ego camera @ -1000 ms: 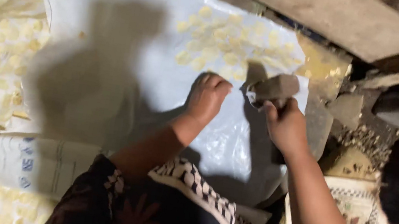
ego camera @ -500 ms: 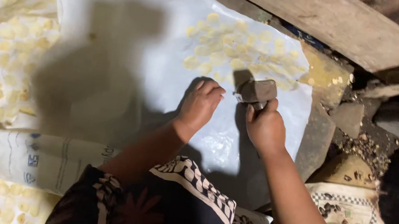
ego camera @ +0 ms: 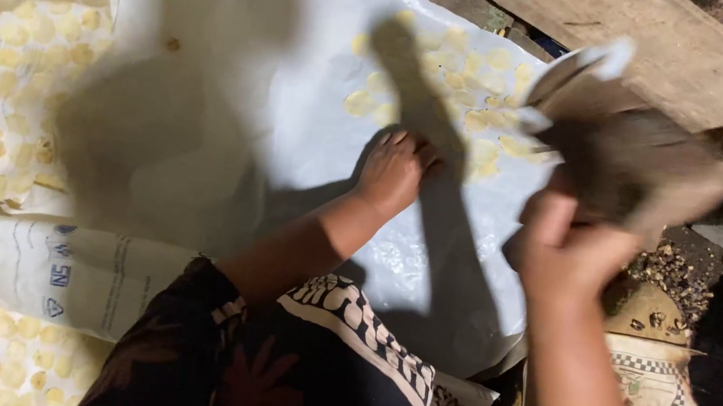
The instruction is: The person scoops roasted cocoa beans from a pan onto a cutting board and uses a stone to crack the shells. They then separate the beans from the shells and place the beans on a white sheet, using a hammer to flatten them.
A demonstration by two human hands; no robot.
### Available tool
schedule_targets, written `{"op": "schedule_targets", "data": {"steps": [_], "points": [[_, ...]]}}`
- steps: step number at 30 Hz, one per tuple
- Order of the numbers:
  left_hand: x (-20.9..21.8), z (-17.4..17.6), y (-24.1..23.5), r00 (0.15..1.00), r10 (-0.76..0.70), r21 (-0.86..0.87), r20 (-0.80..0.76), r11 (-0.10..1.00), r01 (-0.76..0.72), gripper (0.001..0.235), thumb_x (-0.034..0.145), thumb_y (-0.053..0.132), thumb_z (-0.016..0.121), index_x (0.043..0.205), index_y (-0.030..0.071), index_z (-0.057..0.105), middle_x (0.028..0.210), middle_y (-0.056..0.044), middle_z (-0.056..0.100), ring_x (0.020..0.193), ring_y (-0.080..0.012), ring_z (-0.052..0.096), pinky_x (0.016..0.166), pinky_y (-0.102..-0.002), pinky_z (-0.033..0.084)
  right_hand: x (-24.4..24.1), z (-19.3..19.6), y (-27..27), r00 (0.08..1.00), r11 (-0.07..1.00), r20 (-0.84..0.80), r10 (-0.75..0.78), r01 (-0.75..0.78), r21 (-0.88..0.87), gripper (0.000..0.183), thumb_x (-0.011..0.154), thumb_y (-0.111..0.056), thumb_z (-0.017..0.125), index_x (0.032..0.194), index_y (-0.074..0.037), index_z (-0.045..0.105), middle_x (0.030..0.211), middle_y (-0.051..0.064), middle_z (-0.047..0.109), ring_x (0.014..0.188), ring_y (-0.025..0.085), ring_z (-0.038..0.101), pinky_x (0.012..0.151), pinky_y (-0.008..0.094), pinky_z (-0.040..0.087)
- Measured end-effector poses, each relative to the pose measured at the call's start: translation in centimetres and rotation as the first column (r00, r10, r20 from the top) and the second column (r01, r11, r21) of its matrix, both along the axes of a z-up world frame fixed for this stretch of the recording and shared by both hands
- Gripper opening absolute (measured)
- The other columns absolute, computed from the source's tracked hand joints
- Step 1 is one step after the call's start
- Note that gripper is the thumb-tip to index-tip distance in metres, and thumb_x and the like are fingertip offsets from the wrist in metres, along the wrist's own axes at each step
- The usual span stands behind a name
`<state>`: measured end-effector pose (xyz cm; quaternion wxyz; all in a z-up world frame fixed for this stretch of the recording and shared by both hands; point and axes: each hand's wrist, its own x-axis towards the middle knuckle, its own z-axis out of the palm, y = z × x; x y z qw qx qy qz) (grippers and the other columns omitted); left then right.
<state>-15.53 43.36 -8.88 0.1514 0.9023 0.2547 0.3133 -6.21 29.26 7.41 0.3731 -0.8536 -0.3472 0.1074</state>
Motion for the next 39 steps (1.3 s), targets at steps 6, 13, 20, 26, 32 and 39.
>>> {"op": "schedule_targets", "data": {"steps": [6,13,20,26,32,39], "points": [[-6.9,2.0,0.5,0.993,0.116,0.016,0.029,0.993,-0.116,0.014,0.091,0.017,0.07,0.104,0.017,0.071,0.101,-0.005,0.063,0.095,-0.029,0.064,0.079,-0.039,0.055,0.3,-7.6,1.5,0.954,0.896,0.213,0.209,-0.1,-0.432,0.042,0.097,-0.032,0.066,0.112,0.003,0.049,0.069,0.022,0.066,0.062,0.041,0.071,0.052,0.055,0.058],[-5.1,1.5,1.4,0.991,0.051,-0.056,0.124,0.997,-0.044,0.039,0.092,0.014,0.072,0.13,0.012,0.065,0.096,-0.012,0.068,0.092,-0.0333,0.069,0.089,-0.043,0.056,0.0,2.0,1.0,0.992,0.962,-0.119,0.037,-0.068,-0.264,0.039,0.101,-0.039,0.066,0.108,-0.001,0.059,0.073,0.023,0.066,0.073,0.044,0.066,0.067,0.054,0.052],[-2.6,0.0,1.9,0.999,0.049,-0.205,0.005,0.978,-0.047,0.063,0.093,0.038,0.076,0.146,0.015,0.051,0.097,-0.01,0.075,0.091,-0.0337,0.069,0.084,-0.045,0.052,-3.4,9.5,1.7,0.995,0.844,-0.022,0.096,-0.069,0.532,0.038,0.106,-0.003,0.041,0.07,-0.008,0.031,0.062,0.01,0.046,0.05,0.017,0.05,0.045,0.033,0.037],[-8.4,6.4,-1.1,0.926,0.378,0.034,-0.009,0.925,-0.378,0.022,0.104,0.025,0.052,0.119,0.013,0.063,0.09,-0.008,0.064,0.095,-0.0286,0.067,0.094,-0.04,0.054,-2.2,-8.0,4.0,0.965,0.893,0.17,0.198,-0.106,-0.437,0.042,0.095,-0.037,0.067,0.109,-0.002,0.05,0.083,0.029,0.07,0.081,0.046,0.074,0.069,0.059,0.06],[-9.8,-0.2,0.2,0.993,0.097,-0.094,0.074,0.992,-0.09,0.026,0.096,0.028,0.07,0.119,0.014,0.069,0.112,-0.005,0.058,0.106,-0.0278,0.059,0.095,-0.039,0.05,2.0,-4.8,6.6,0.957,0.829,-0.018,0.288,-0.259,-0.496,0.05,0.093,-0.045,0.066,0.115,-0.001,0.058,0.098,0.033,0.07,0.102,0.055,0.067,0.083,0.065,0.056],[-10.3,0.3,0.2,0.989,0.07,-0.108,0.134,0.993,-0.055,0.022,0.093,0.024,0.074,0.113,0.016,0.07,0.104,-0.004,0.06,0.098,-0.0268,0.061,0.089,-0.039,0.051,-2.3,-4.3,4.1,0.97,0.898,0.167,0.179,-0.092,-0.431,0.047,0.104,-0.036,0.059,0.126,0.003,0.045,0.09,0.039,0.068,0.091,0.058,0.069,0.078,0.067,0.056]]}}
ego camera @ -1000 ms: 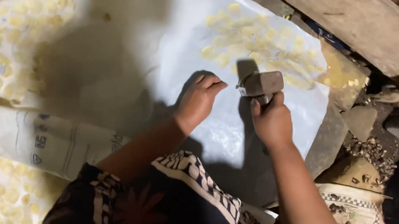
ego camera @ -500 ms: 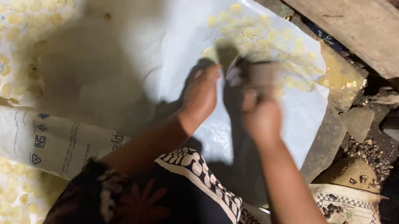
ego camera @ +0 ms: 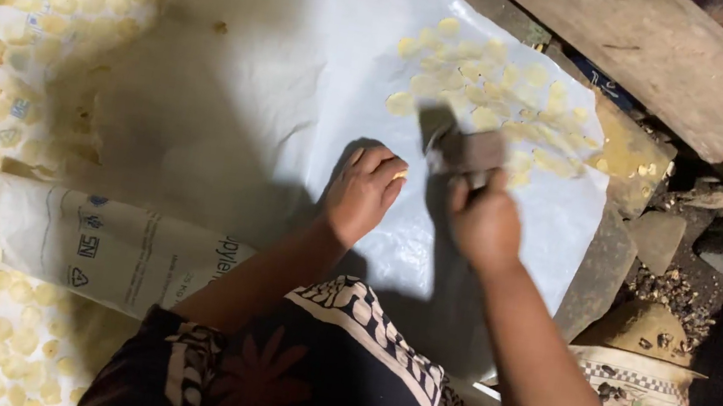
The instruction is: The person scoops roasted cocoa beans from a pan onto a cutting board and uses a stone to crack the shells. They then separate the beans from the shells and place the beans on a white sheet, using a hammer to flatten them.
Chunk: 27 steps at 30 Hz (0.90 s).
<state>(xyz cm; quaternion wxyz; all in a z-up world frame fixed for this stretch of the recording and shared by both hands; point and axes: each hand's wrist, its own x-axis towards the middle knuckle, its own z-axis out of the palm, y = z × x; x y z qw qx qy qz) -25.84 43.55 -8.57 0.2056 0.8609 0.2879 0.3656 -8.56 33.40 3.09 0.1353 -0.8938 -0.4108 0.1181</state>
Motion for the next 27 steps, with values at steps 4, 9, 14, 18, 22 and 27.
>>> {"op": "schedule_targets", "data": {"steps": [4,9,14,18,22,27], "points": [[-0.1,2.2,-0.1,0.999,-0.041,-0.028,-0.011,0.999,0.04,0.014,0.091,0.017,0.073,0.103,0.015,0.067,0.103,-0.004,0.059,0.1,-0.0277,0.061,0.092,-0.04,0.051,1.7,-1.5,-0.3,0.987,0.999,-0.153,0.048,-0.05,-0.009,0.046,0.097,-0.038,0.066,0.119,0.0,0.051,0.089,0.032,0.069,0.091,0.054,0.07,0.076,0.062,0.058],[4.1,2.1,-2.0,0.994,-0.103,-0.057,-0.045,0.993,0.1,0.018,0.085,0.022,0.077,0.1,0.015,0.07,0.105,-0.005,0.064,0.105,-0.0276,0.062,0.096,-0.04,0.049,1.6,7.8,-3.5,0.939,0.986,-0.341,-0.038,0.091,0.141,0.031,0.102,-0.029,0.067,0.11,0.0,0.06,0.065,0.021,0.064,0.056,0.033,0.065,0.055,0.045,0.051],[5.7,3.3,-2.7,0.967,-0.018,0.074,-0.255,0.997,0.038,0.027,0.099,0.046,0.058,0.094,0.021,0.065,0.098,-0.004,0.065,0.088,-0.0305,0.056,0.08,-0.046,0.041,-2.4,16.8,-6.0,0.989,0.783,-0.123,0.08,0.014,0.622,0.054,0.113,-0.017,0.041,0.062,0.0,0.049,0.057,0.01,0.053,0.048,0.017,0.053,0.048,0.03,0.037],[3.5,1.3,-2.8,0.94,-0.017,0.089,-0.341,0.995,0.051,0.017,0.078,0.012,0.063,0.087,0.004,0.075,0.104,-0.013,0.059,0.107,-0.0353,0.054,0.093,-0.046,0.042,-0.3,3.5,-6.9,0.925,0.731,0.371,-0.08,-0.199,0.653,0.034,0.108,-0.014,0.056,0.119,0.017,0.063,0.105,0.03,0.069,0.095,0.044,0.069,0.075,0.05,0.055],[0.7,0.6,-1.9,0.977,0.006,0.073,-0.212,0.997,0.01,0.025,0.091,0.025,0.073,0.113,0.017,0.068,0.108,-0.006,0.062,0.101,-0.0286,0.063,0.084,-0.04,0.053,-0.4,-3.0,-5.6,0.998,0.993,0.039,-0.053,0.057,-0.099,0.051,0.096,-0.038,0.067,0.119,0.003,0.05,0.082,0.031,0.07,0.08,0.051,0.072,0.07,0.063,0.06],[-2.1,0.1,-2.1,0.989,0.025,0.135,-0.143,0.991,-0.005,0.016,0.097,0.021,0.067,0.113,0.021,0.07,0.107,-0.001,0.06,0.099,-0.0238,0.062,0.083,-0.033,0.053,0.1,-1.5,-5.4,0.997,0.993,-0.06,-0.039,0.032,-0.112,0.05,0.097,-0.04,0.065,0.117,0.003,0.048,0.088,0.034,0.069,0.087,0.056,0.07,0.074,0.066,0.058]]}}
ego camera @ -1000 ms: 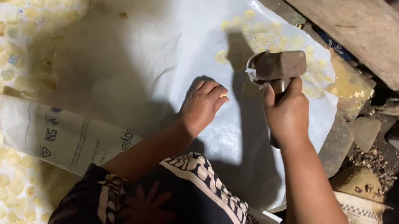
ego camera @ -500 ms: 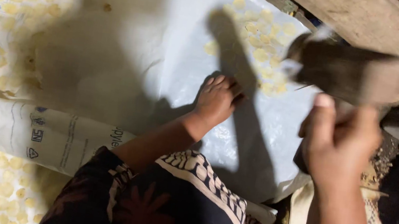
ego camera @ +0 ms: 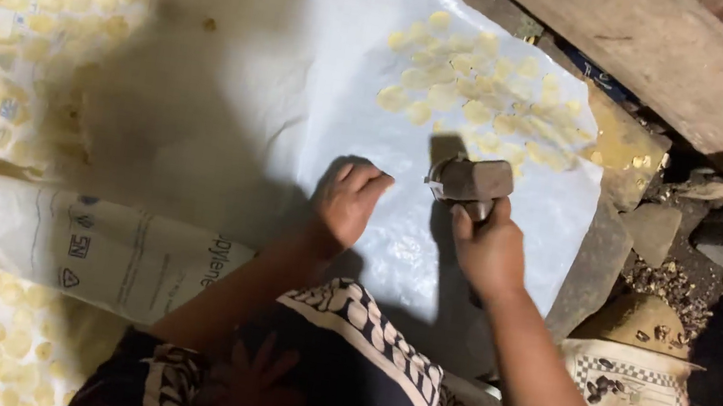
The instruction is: The person scoops roasted cocoa beans from a pan onto a cutting board and uses a stone to crack the shells. They then separate the beans from the shells and place the beans on a white sheet, using a hammer to flatten them.
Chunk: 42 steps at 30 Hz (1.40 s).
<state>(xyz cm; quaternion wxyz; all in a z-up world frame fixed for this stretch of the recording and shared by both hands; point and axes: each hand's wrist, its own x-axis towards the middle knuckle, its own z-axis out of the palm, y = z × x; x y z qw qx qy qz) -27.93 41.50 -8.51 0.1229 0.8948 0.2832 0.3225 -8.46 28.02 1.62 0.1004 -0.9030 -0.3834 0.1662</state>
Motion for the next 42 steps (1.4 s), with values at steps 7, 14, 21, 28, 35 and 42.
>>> {"op": "schedule_targets", "data": {"steps": [7,14,21,28,35,42], "points": [[3.8,2.2,0.6,0.995,-0.059,-0.004,0.08,0.998,0.06,0.013,0.083,0.017,0.076,0.092,0.014,0.068,0.09,-0.005,0.061,0.087,-0.028,0.063,0.076,-0.039,0.055,-1.6,9.5,-1.4,0.946,0.928,-0.303,-0.112,0.209,0.308,0.03,0.106,-0.034,0.064,0.102,-0.003,0.061,0.062,0.018,0.061,0.056,0.031,0.062,0.053,0.042,0.05],[3.0,3.6,0.8,0.995,0.103,-0.118,-0.002,0.988,-0.103,0.019,0.097,0.023,0.063,0.109,0.012,0.073,0.108,-0.011,0.071,0.106,-0.0326,0.065,0.09,-0.045,0.05,-3.7,1.8,1.7,0.998,0.953,-0.064,-0.027,0.045,0.299,0.046,0.104,-0.037,0.058,0.092,0.005,0.072,0.081,0.034,0.069,0.086,0.058,0.067,0.073,0.067,0.051],[-1.9,0.5,0.7,0.998,0.059,-0.097,0.038,0.994,-0.055,0.02,0.097,0.023,0.07,0.117,0.02,0.072,0.113,-0.002,0.062,0.102,-0.0261,0.063,0.084,-0.036,0.055,-2.0,0.2,3.0,0.989,0.991,0.056,0.136,-0.136,-0.001,0.053,0.097,-0.033,0.066,0.126,0.007,0.048,0.081,0.031,0.069,0.077,0.051,0.072,0.065,0.064,0.059],[-1.9,-0.2,1.9,0.994,0.094,0.03,0.061,0.995,-0.096,0.018,0.095,0.027,0.074,0.112,0.02,0.074,0.104,0.0,0.061,0.096,-0.0202,0.064,0.073,-0.03,0.058,-2.6,2.2,3.6,0.997,0.996,-0.01,0.072,-0.071,0.048,0.045,0.098,-0.04,0.065,0.115,0.0,0.053,0.087,0.034,0.069,0.09,0.055,0.07,0.077,0.064,0.058],[1.9,0.8,4.6,0.993,0.081,0.008,0.09,0.997,-0.082,0.005,0.094,0.016,0.073,0.097,0.013,0.071,0.09,-0.003,0.057,0.085,-0.0242,0.061,0.071,-0.033,0.055,-1.6,4.5,5.3,0.971,0.975,-0.222,0.086,-0.036,0.221,0.036,0.095,-0.026,0.067,0.113,0.004,0.059,0.094,0.039,0.068,0.098,0.061,0.066,0.078,0.066,0.054],[5.9,1.7,4.6,0.984,0.179,-0.156,-0.009,0.972,-0.178,0.021,0.088,0.042,0.074,0.089,0.021,0.074,0.1,-0.004,0.068,0.095,-0.0313,0.059,0.084,-0.046,0.044,-5.5,20.4,6.3,0.97,0.673,-0.058,0.237,-0.12,0.73,0.058,0.12,-0.019,0.044,0.065,-0.001,0.052,0.055,0.009,0.051,0.044,0.015,0.05,0.044,0.028,0.035]]}}
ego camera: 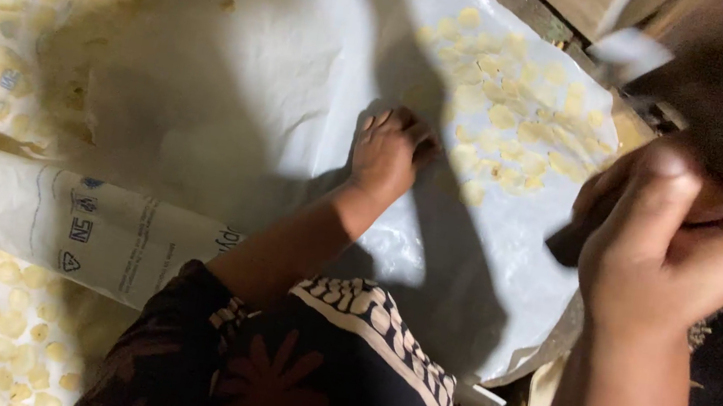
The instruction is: The person scoops roasted cocoa beans from a pan onto a cutting board and uses a stone to crack the shells. They then separate the beans from the shells and place the beans on a white sheet, using a hammer to flatten them.
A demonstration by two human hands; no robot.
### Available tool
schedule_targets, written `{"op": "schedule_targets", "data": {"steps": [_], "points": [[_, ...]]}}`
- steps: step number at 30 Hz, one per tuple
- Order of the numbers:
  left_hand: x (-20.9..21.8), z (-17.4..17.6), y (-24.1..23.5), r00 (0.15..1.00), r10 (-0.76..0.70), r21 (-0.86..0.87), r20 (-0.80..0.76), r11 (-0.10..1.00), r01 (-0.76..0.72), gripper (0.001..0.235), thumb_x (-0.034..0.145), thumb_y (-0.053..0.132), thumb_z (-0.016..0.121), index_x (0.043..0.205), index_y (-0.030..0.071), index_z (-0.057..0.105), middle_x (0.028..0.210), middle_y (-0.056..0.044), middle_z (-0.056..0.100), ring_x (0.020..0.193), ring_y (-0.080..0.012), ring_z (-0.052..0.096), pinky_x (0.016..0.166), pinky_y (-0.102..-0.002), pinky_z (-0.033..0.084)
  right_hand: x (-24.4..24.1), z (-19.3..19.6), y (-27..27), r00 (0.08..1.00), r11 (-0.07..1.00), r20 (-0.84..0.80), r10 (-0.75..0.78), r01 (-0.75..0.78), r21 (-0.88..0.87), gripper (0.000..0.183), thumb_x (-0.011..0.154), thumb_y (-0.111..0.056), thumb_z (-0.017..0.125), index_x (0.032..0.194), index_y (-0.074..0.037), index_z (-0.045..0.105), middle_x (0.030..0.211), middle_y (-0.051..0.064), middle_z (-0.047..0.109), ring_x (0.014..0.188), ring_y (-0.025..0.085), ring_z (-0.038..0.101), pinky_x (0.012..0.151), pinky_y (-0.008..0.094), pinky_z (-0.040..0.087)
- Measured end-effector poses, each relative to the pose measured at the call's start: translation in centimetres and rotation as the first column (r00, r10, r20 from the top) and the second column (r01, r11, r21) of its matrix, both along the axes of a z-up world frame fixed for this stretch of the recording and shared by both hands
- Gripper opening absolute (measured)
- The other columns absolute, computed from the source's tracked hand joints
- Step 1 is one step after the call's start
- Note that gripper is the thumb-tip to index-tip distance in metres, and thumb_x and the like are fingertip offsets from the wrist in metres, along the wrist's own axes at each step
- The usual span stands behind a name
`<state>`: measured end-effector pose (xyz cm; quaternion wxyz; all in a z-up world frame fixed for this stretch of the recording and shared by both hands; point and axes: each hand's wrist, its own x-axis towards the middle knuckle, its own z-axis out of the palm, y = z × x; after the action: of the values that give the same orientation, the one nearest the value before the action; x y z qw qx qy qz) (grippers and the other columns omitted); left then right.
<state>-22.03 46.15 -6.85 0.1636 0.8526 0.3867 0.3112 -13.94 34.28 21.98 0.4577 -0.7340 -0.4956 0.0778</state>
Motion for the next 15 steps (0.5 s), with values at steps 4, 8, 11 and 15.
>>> {"op": "schedule_targets", "data": {"steps": [4,8,11,15], "points": [[-1.1,1.0,-0.5,0.997,0.045,-0.005,-0.054,0.999,-0.046,0.018,0.092,0.035,0.066,0.095,0.018,0.071,0.103,-0.005,0.061,0.095,-0.0314,0.058,0.082,-0.046,0.043,3.7,-13.6,1.2,0.979,0.986,0.162,-0.127,0.107,0.126,0.031,0.103,-0.008,0.05,0.073,0.0,0.047,0.062,0.026,0.053,0.058,0.039,0.06,0.051,0.047,0.04],[-5.7,0.0,-1.0,0.999,0.011,0.002,-0.03,1.0,-0.011,0.017,0.094,0.014,0.064,0.11,0.015,0.071,0.106,-0.006,0.06,0.098,-0.03,0.06,0.083,-0.039,0.053,2.7,-21.7,1.9,0.969,0.676,0.247,-0.026,0.199,-0.71,0.042,0.093,-0.037,0.067,0.107,-0.003,0.048,0.084,0.03,0.069,0.086,0.051,0.071,0.074,0.066,0.058],[-6.9,-1.3,-1.1,0.999,-0.047,0.06,-0.012,0.997,0.047,0.022,0.096,0.011,0.061,0.115,0.018,0.07,0.109,-0.003,0.061,0.099,-0.0256,0.063,0.085,-0.035,0.054,2.4,-20.0,2.1,0.982,0.63,0.189,-0.012,0.154,-0.761,0.047,0.096,-0.043,0.064,0.112,-0.002,0.048,0.092,0.03,0.07,0.095,0.052,0.07,0.081,0.066,0.057],[-4.7,-0.8,0.5,0.998,-0.055,0.064,0.044,0.997,0.052,0.021,0.096,0.008,0.061,0.113,0.015,0.07,0.108,-0.004,0.061,0.095,-0.026,0.065,0.083,-0.036,0.055,3.5,-16.0,2.5,0.999,0.745,0.014,-0.048,0.045,-0.666,0.046,0.091,-0.04,0.072,0.106,0.002,0.059,0.089,0.032,0.07,0.095,0.055,0.068,0.077,0.065,0.055]]}}
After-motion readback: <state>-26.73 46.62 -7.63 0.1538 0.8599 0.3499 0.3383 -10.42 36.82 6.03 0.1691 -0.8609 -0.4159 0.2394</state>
